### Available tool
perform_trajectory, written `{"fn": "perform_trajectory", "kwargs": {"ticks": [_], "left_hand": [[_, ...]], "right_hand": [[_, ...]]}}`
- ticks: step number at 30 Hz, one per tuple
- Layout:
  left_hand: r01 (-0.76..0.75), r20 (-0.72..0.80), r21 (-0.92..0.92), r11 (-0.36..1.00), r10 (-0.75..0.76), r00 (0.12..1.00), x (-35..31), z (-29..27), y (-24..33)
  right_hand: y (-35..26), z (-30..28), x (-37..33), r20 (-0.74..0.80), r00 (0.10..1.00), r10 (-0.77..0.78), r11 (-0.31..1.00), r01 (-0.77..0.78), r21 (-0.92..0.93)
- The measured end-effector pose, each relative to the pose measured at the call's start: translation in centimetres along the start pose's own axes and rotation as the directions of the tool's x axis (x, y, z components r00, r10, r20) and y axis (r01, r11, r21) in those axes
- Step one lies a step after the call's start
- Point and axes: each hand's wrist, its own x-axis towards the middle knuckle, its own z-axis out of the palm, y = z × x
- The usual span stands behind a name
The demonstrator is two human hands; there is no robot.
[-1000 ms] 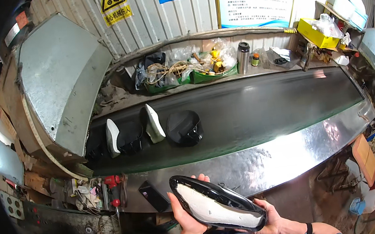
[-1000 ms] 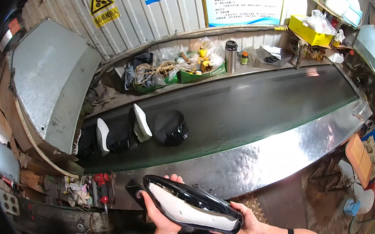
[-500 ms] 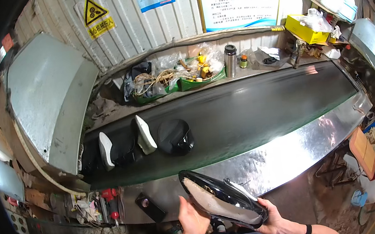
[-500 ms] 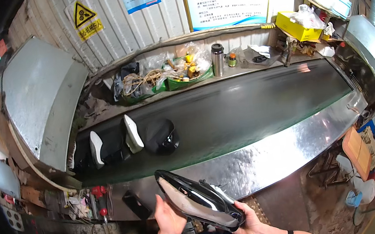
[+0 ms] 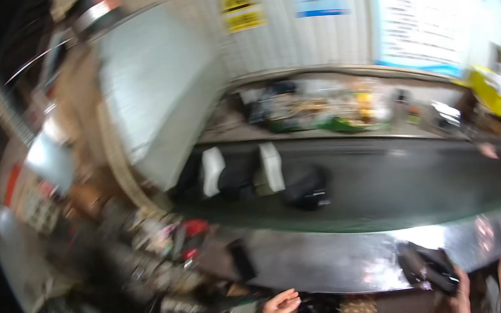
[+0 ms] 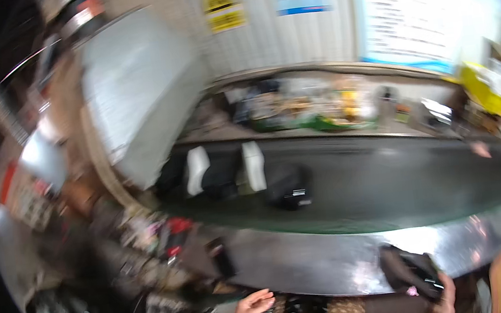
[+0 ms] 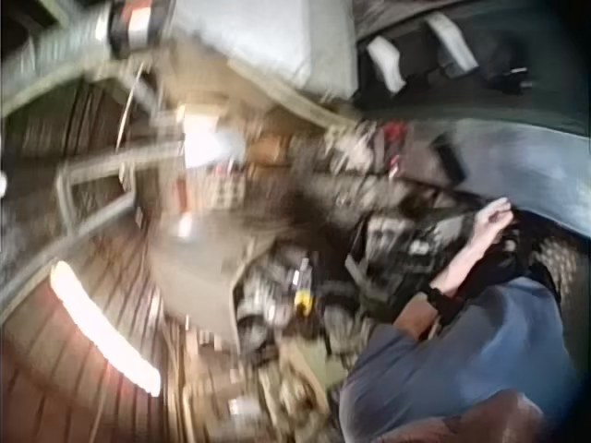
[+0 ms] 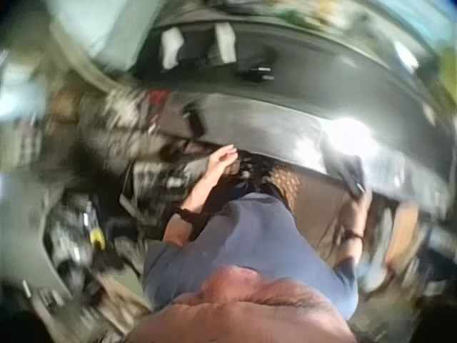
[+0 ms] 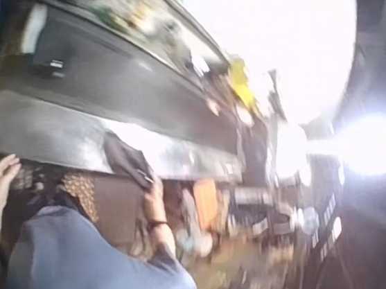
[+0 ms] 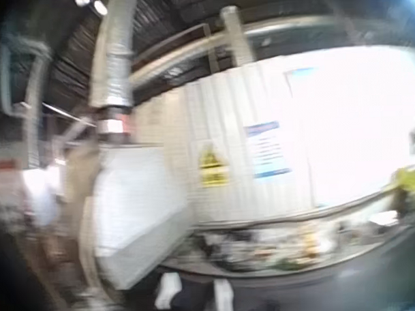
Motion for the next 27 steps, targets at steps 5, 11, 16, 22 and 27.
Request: {"fn": "perform_trajectory", "kwargs": {"ticks": [5, 11, 16, 22, 27], "left_hand": [[-0.083, -0.253, 0.137, 0.987, 0.116, 0.960, -4.9, -5.6, -4.5], [-0.182, -0.621, 0.053, 0.982, 0.175, 0.764, -15.9, -9.7, -6.8], [-0.413, -0.597, 0.076, 0.908, 0.373, 0.711, -24.0, -11.9, -9.1], [-0.486, -0.761, -0.244, 0.839, 0.145, 0.632, -38.6, -13.9, -10.0], [-0.628, -0.934, -0.070, 0.775, 0.169, 0.314, -44.8, -16.1, -15.8]], "right_hand": [[13.1, 15.5, 9.4, 0.344, 0.887, 0.308, 0.853, -0.097, -0.512], [22.7, 19.9, 5.4, 0.567, 0.762, 0.314, 0.535, 0.351, -0.768], [32.0, 29.5, -14.2, 0.759, 0.514, 0.399, 0.190, 0.764, -0.617], [49.1, 36.3, -39.5, 0.620, -0.305, 0.723, 0.392, 0.920, -0.004], [57.9, 34.2, -46.8, 0.653, -0.351, 0.672, 0.309, 0.933, 0.183]]}}
